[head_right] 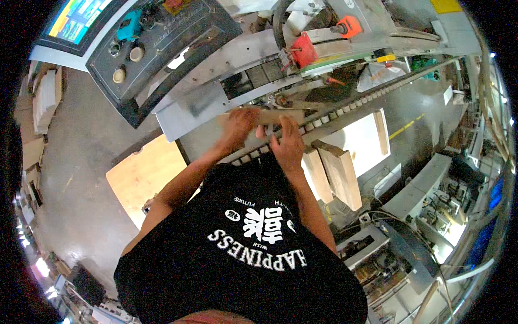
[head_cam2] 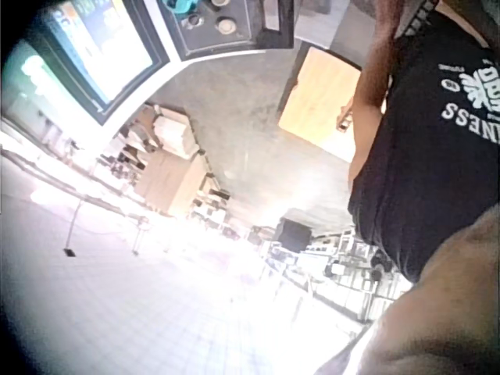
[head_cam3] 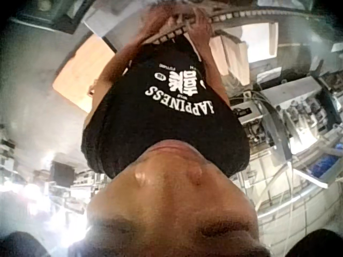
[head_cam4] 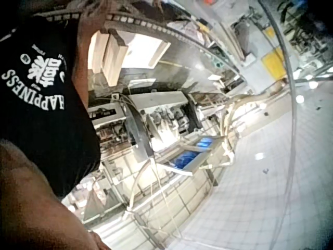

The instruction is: The person repeatedly picks up small wooden planks and feeds them into a machine with a circular saw blade. The planks are placed one at a time onto a conveyor or guide rail, and the person adjusts their position before release. Another worker is visible in the background handling larger boards.

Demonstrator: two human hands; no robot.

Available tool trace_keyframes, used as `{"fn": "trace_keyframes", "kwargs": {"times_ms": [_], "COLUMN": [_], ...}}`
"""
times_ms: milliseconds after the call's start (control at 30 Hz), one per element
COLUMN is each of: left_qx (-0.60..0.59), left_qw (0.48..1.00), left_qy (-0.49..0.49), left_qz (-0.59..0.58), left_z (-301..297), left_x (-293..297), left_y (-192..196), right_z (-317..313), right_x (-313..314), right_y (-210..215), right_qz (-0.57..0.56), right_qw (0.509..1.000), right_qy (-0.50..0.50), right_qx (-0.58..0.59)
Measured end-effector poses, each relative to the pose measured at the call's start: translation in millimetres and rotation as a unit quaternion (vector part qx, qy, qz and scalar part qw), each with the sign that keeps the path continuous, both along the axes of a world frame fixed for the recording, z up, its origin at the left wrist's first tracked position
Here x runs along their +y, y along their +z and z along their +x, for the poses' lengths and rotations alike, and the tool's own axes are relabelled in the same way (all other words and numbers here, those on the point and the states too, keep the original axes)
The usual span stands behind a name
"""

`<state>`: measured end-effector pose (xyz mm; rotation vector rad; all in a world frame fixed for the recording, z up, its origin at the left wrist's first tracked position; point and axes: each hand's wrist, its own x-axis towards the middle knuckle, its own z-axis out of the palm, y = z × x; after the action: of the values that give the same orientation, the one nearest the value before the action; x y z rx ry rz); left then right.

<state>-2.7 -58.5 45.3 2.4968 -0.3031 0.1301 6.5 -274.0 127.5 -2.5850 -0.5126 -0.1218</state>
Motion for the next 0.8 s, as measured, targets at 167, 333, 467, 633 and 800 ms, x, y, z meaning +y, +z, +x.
{"fn": "trace_keyframes", "kwargs": {"times_ms": [167,333,467,633,800], "left_qx": [-0.053,-0.092,-0.100,-0.136,-0.110], "left_qw": [0.987,0.974,0.961,0.956,0.964], "left_qy": [0.144,0.204,0.254,0.253,0.230], "left_qz": [0.056,0.043,0.040,0.066,0.079], "left_z": [14,32,40,22,-3], "left_x": [81,99,100,125,158], "left_y": [-22,-13,-22,-36,-28], "right_z": [33,66,80,84,81], "right_x": [56,117,150,168,172], "right_y": [-51,-93,-75,-83,-86], "right_qz": [0.276,0.511,0.548,0.604,0.623], "right_qw": [0.894,0.678,0.645,0.619,0.606], "right_qy": [-0.076,-0.120,-0.140,-0.127,-0.071], "right_qx": [0.345,0.515,0.514,0.486,0.489]}}
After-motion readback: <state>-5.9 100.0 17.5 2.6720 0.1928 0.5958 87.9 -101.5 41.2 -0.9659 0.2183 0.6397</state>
